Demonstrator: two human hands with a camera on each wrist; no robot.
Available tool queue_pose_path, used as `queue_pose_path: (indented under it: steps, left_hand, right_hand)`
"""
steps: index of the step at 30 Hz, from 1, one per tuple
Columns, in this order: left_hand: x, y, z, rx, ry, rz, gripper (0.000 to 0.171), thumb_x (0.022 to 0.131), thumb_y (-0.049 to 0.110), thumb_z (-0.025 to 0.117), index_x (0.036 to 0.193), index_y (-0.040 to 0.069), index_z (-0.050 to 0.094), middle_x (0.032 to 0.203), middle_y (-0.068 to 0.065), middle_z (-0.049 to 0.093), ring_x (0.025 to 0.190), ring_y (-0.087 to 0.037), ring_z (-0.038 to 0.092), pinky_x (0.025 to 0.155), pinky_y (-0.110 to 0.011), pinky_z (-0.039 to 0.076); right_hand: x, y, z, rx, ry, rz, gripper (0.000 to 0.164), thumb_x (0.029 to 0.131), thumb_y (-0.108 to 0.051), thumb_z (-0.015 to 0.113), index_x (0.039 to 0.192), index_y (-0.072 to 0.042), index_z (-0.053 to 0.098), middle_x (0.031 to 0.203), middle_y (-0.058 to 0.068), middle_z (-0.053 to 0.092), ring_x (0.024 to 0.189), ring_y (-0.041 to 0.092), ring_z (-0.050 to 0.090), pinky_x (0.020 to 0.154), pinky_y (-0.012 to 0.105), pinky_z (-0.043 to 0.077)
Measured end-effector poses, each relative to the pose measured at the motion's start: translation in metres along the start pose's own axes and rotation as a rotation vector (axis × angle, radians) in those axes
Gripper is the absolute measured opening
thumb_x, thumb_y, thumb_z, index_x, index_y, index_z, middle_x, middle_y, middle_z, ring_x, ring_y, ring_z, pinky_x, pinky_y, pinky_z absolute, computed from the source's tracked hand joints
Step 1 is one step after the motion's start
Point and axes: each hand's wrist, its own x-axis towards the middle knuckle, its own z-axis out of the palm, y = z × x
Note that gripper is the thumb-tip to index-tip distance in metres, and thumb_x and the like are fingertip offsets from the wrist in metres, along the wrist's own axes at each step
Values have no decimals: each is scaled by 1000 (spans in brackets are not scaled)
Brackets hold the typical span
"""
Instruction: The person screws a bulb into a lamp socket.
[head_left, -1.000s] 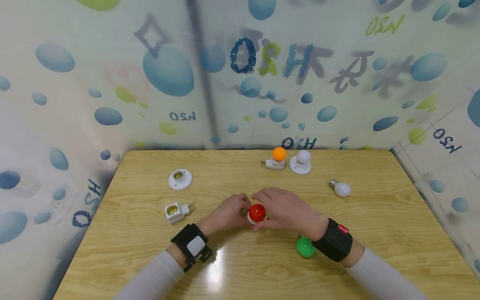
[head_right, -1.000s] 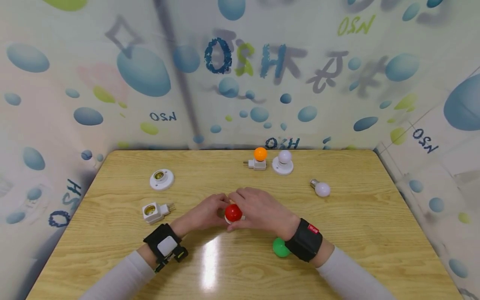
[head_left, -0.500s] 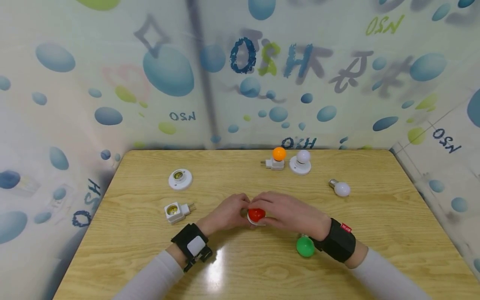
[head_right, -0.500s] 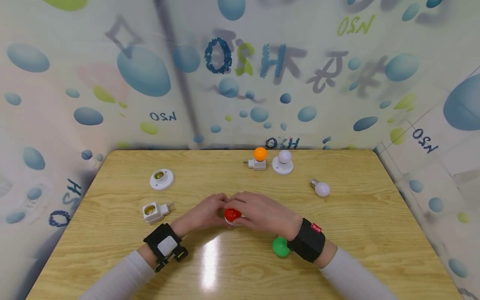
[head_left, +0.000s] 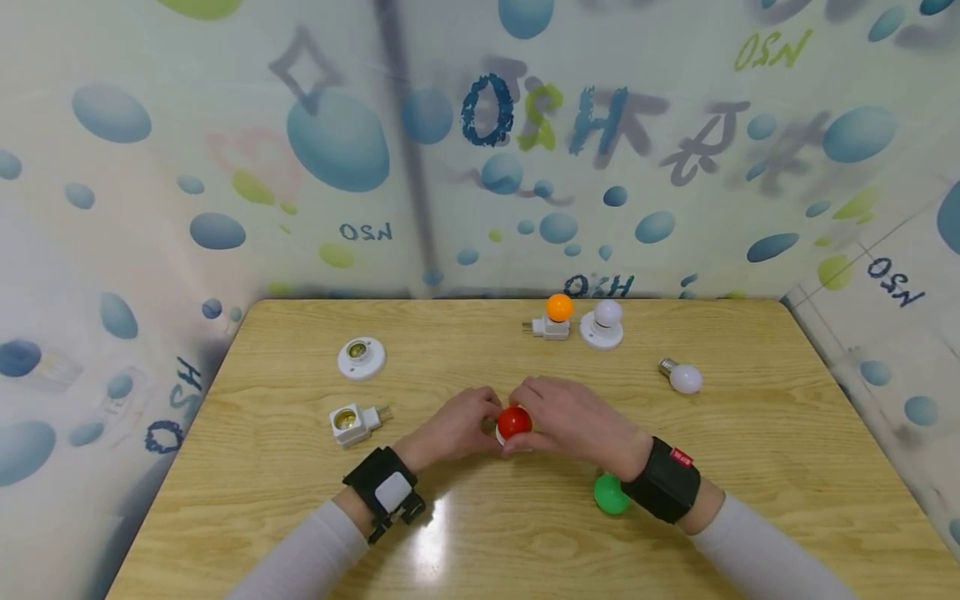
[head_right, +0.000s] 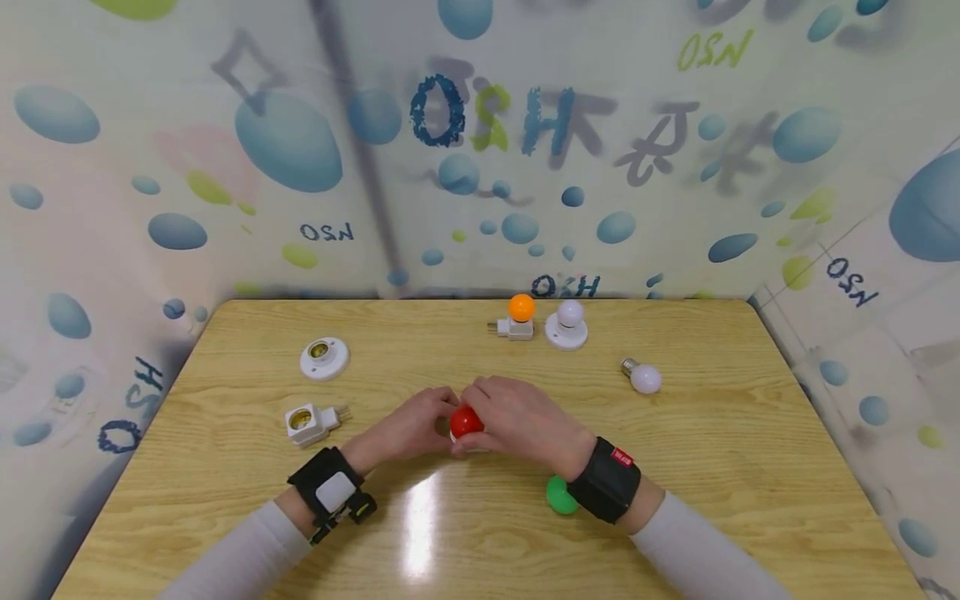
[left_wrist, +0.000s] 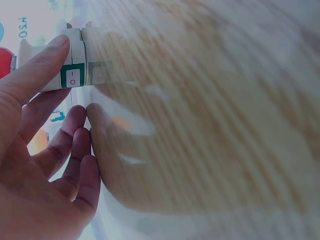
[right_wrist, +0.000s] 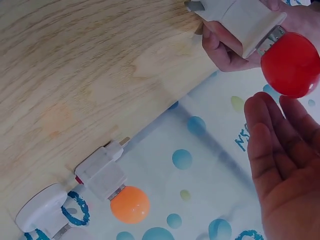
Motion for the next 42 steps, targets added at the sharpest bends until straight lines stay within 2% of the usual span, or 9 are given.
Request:
queue_pose_path:
  steps: [4, 7, 10, 14, 18, 25, 34, 37, 42]
  left_hand:
    - [1, 0, 1, -5, 0, 4, 32, 75, 38, 80, 95, 14, 75, 96, 2, 58, 88, -13, 52, 78, -27, 44]
    - [1, 0, 1, -2, 6, 18, 34, 73, 38, 81, 96, 14, 76, 95, 2, 58, 86, -13, 52, 76, -27, 44]
    - [1, 0, 1, 15, 18, 31, 38, 72, 38, 82, 100, 13, 75, 92, 2, 58, 83, -13, 51, 74, -26, 43]
    - [1, 1, 2, 28, 28, 35, 43, 70, 38, 83, 104, 13, 74, 90, 2, 58, 80, -12, 51, 70, -26, 43]
    - [1, 2, 2, 25, 21, 18, 43, 71, 39, 82, 103, 12, 74, 93, 1, 59, 83, -13, 52, 73, -26, 44]
    - [0, 3, 0, 13, 6, 2, 41, 73, 38, 81, 105, 13, 75, 96, 1, 59, 87, -13, 53, 76, -27, 45]
    - [0, 4, -1, 16, 13, 10, 34, 75, 36, 80, 99, 14, 77, 94, 2, 59, 85, -12, 52, 74, -25, 44]
    - [0, 3, 0, 17, 13, 7, 33, 74, 37, 80, 97, 14, 77, 95, 3, 59, 86, -12, 52, 75, -25, 44]
    - [0, 2, 0, 18, 16, 5, 32, 73, 38, 81, 95, 15, 76, 95, 3, 58, 86, -13, 52, 76, -27, 44]
  right_hand:
    - [-4, 2, -7, 78, -30, 33, 68, 80, -61, 63, 124, -9, 59, 111, 0, 62, 95, 10, 56, 82, 27, 50]
    - [-8, 4, -13, 139, -55, 9, 63, 84, -52, 66, 132, -13, 57, 126, 0, 59, 111, 12, 54, 92, 31, 47]
    - [-10, 6, -17, 162, -91, -65, 54, 88, -37, 68, 136, -15, 56, 135, -1, 55, 122, 14, 50, 99, 33, 42]
    - [-11, 6, -17, 160, -122, -120, 51, 89, -23, 68, 138, -16, 55, 138, 0, 54, 124, 15, 50, 101, 34, 41]
    - [-10, 5, -13, 187, -92, -132, 47, 88, -19, 69, 134, -14, 58, 131, -1, 58, 118, 14, 53, 97, 32, 44]
    - [-5, 4, -7, 146, -11, -142, 34, 88, -30, 69, 117, -14, 62, 110, -4, 60, 96, 8, 53, 87, 25, 47]
    - [-2, 0, -3, 41, 7, -56, 41, 82, -48, 69, 104, -15, 61, 93, -8, 54, 80, 7, 46, 74, 22, 46]
    - [-2, 1, -3, 50, 3, -35, 51, 81, -54, 66, 110, -13, 62, 98, -5, 58, 86, 8, 51, 79, 25, 48]
    - [-5, 3, -15, 125, -60, 4, 61, 83, -55, 65, 127, -13, 59, 122, -2, 61, 111, 14, 54, 95, 34, 45]
